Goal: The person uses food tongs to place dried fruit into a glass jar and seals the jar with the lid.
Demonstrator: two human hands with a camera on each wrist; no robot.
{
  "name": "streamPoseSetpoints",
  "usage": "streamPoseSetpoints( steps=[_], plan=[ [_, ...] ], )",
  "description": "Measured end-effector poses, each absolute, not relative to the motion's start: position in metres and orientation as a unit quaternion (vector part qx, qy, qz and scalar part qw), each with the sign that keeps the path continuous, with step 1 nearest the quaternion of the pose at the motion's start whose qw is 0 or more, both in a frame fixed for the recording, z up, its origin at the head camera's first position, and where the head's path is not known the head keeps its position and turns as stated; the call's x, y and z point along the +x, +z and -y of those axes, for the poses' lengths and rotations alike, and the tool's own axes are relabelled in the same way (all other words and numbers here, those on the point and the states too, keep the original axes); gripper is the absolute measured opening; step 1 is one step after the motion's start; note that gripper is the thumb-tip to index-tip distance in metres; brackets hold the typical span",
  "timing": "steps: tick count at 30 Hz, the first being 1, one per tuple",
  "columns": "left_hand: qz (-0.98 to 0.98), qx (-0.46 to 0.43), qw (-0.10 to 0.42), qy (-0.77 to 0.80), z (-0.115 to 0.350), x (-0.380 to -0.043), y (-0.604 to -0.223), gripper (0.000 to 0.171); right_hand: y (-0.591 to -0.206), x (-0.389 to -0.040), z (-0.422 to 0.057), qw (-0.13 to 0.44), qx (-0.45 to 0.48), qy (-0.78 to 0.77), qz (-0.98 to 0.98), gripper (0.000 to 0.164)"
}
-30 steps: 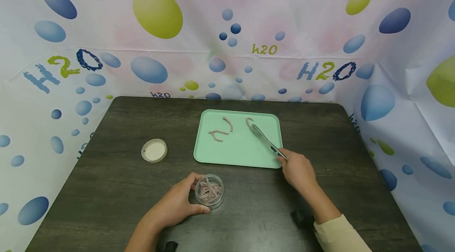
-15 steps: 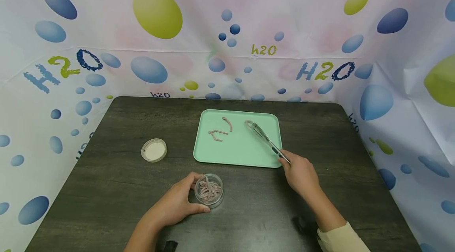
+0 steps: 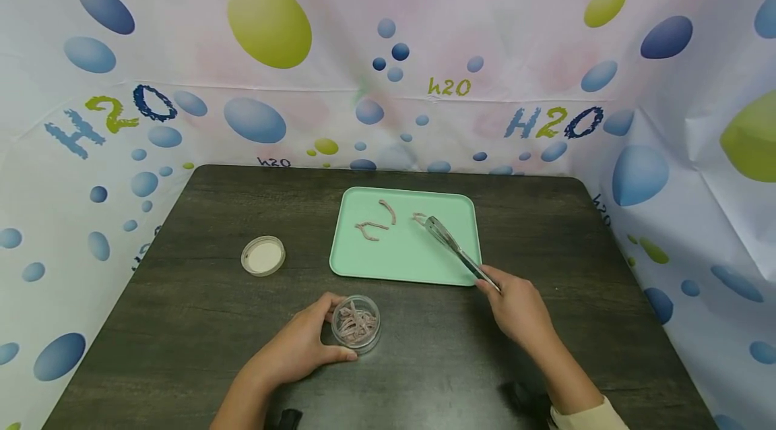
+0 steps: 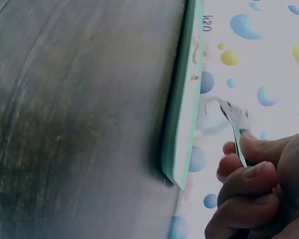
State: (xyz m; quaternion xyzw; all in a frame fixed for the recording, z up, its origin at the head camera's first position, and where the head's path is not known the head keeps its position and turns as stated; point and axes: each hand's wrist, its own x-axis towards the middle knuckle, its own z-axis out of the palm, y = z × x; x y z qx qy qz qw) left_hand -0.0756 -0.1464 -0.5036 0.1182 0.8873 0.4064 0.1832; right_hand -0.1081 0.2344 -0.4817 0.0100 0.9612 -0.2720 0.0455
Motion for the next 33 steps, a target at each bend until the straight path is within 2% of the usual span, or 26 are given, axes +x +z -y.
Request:
streamPoseSetpoints(
  steps=[5, 33],
  plan=[
    [-0.887, 0.116, 0.187, 0.406, 0.146, -0.076, -0.503, 0.080, -0.477, -0.103, -0.235, 0.073, 0.015, -0.291, -0.954, 0.043],
    [-0.891, 0.107, 0.194, 0.397, 0.144, -0.077, -0.502, 0.078, -0.466, -0.070, -0.234, 0.113, -0.015, -0.328, -0.938, 0.041]
  ],
)
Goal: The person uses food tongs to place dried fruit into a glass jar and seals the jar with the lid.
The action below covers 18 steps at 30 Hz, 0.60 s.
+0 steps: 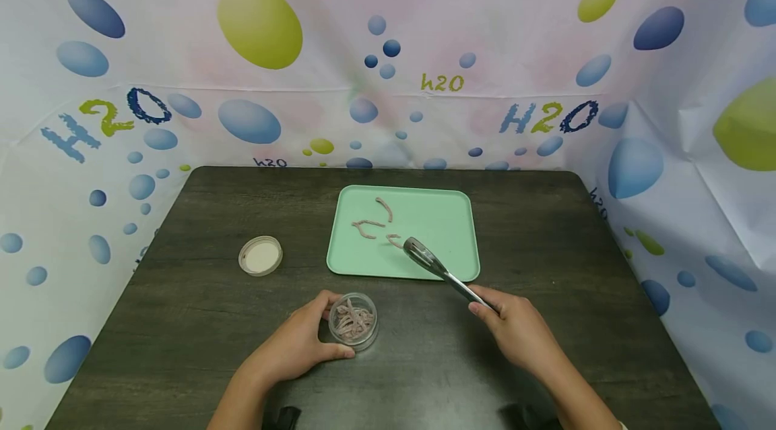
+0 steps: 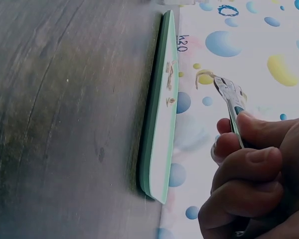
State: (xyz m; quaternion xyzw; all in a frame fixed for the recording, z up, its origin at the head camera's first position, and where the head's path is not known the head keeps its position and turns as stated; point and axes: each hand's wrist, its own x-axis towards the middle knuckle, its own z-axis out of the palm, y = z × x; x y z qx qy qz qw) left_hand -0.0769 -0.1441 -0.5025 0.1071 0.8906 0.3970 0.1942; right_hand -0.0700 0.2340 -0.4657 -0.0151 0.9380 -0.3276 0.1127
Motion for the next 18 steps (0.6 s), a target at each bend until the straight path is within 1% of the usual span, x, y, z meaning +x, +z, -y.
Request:
streamPoseSetpoints(
  steps=[5, 14, 18],
  plan=[
    [-0.890, 0.111, 0.194, 0.397, 0.144, -0.076, -0.501, 0.079, -0.465, -0.063, -0.234, 0.129, -0.020, -0.342, -0.931, 0.040],
    [-0.888, 0.105, 0.199, 0.400, 0.144, -0.076, -0.500, 0.080, -0.459, -0.047, -0.233, 0.117, -0.061, -0.346, -0.929, 0.034],
    [-0.888, 0.108, 0.201, 0.400, 0.144, -0.076, -0.499, 0.080, -0.455, -0.042, -0.234, 0.118, -0.098, -0.350, -0.924, 0.029]
  ],
)
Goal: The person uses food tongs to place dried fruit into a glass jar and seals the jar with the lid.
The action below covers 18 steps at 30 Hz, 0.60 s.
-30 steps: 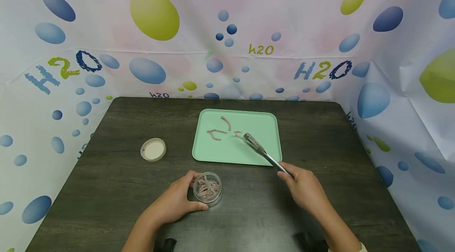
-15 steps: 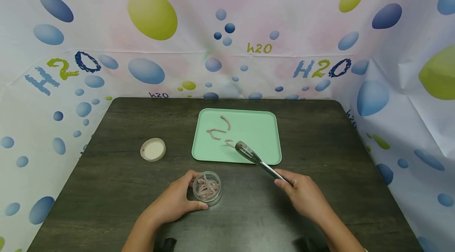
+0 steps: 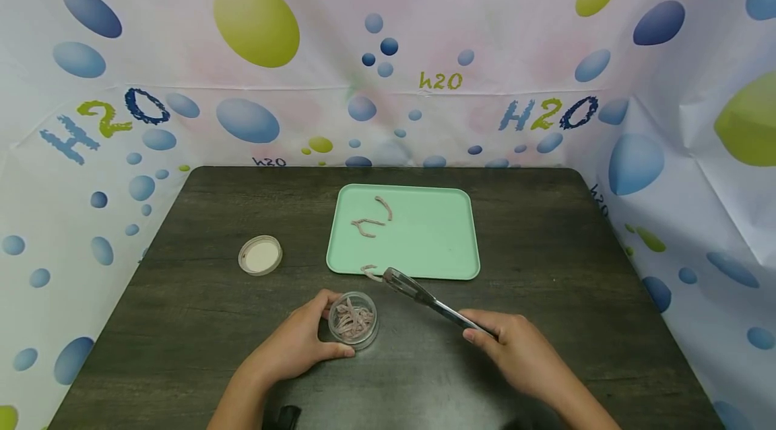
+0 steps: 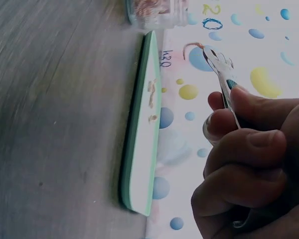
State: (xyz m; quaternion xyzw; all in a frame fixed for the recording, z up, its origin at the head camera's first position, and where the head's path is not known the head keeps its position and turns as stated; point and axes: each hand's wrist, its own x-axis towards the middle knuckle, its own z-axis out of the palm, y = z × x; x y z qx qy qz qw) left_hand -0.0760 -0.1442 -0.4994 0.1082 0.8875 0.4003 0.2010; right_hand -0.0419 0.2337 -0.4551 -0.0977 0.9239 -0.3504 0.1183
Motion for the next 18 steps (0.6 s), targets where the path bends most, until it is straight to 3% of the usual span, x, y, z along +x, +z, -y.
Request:
streamPoseSetpoints(
  steps=[18],
  plan=[
    [-0.885, 0.107, 0.207, 0.404, 0.145, -0.078, -0.500, 0.078, -0.449, -0.027, -0.237, 0.156, -0.196, -0.326, -0.911, 0.038]
  ],
)
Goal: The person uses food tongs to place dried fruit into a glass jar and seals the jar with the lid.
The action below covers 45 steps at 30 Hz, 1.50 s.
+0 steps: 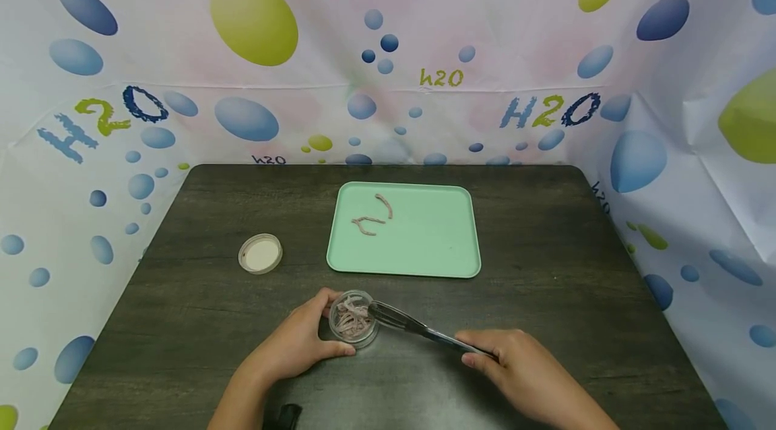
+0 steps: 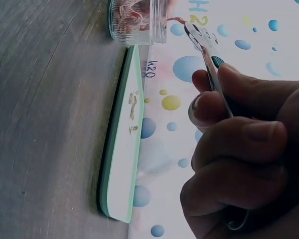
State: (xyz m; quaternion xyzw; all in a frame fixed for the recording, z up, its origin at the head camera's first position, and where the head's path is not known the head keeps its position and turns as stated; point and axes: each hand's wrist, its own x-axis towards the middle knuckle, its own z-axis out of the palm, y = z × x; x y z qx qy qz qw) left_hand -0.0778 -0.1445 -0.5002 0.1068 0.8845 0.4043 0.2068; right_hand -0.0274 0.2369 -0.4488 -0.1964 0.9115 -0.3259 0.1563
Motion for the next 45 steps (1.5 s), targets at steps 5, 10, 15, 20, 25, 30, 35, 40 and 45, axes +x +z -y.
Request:
streamPoseSetpoints(
  steps=[5, 10, 15, 20, 25, 30, 35, 40, 45],
  plan=[
    [-0.884, 0.105, 0.208, 0.405, 0.145, -0.078, -0.500, 0.077, -0.449, -0.025, -0.237, 0.177, -0.200, -0.320, -0.909, 0.037],
    [-0.884, 0.103, 0.209, 0.406, 0.145, -0.078, -0.501, 0.076, -0.449, -0.025, -0.237, 0.177, -0.216, -0.315, -0.907, 0.035],
    [-0.886, 0.103, 0.204, 0.404, 0.144, -0.079, -0.503, 0.074, -0.450, -0.026, -0.234, 0.177, -0.223, -0.306, -0.909, 0.036],
    [-0.885, 0.106, 0.206, 0.405, 0.145, -0.078, -0.503, 0.076, -0.448, -0.028, -0.229, 0.146, -0.200, -0.301, -0.921, 0.042],
    [-0.887, 0.109, 0.201, 0.402, 0.146, -0.078, -0.502, 0.077, -0.447, -0.029, -0.226, 0.131, -0.163, -0.310, -0.927, 0.047],
    [-0.886, 0.109, 0.200, 0.403, 0.146, -0.077, -0.501, 0.078, -0.447, -0.030, -0.224, 0.134, -0.145, -0.319, -0.927, 0.048],
    [-0.883, 0.102, 0.208, 0.407, 0.145, -0.077, -0.501, 0.080, -0.446, -0.035, -0.224, 0.165, -0.093, -0.359, -0.914, 0.050],
    [-0.885, 0.101, 0.205, 0.405, 0.145, -0.077, -0.501, 0.079, -0.445, -0.039, -0.223, 0.168, -0.064, -0.429, -0.885, 0.041],
    [-0.887, 0.102, 0.200, 0.404, 0.145, -0.077, -0.501, 0.079, -0.445, -0.047, -0.223, 0.139, -0.060, -0.451, -0.879, 0.041]
  ],
)
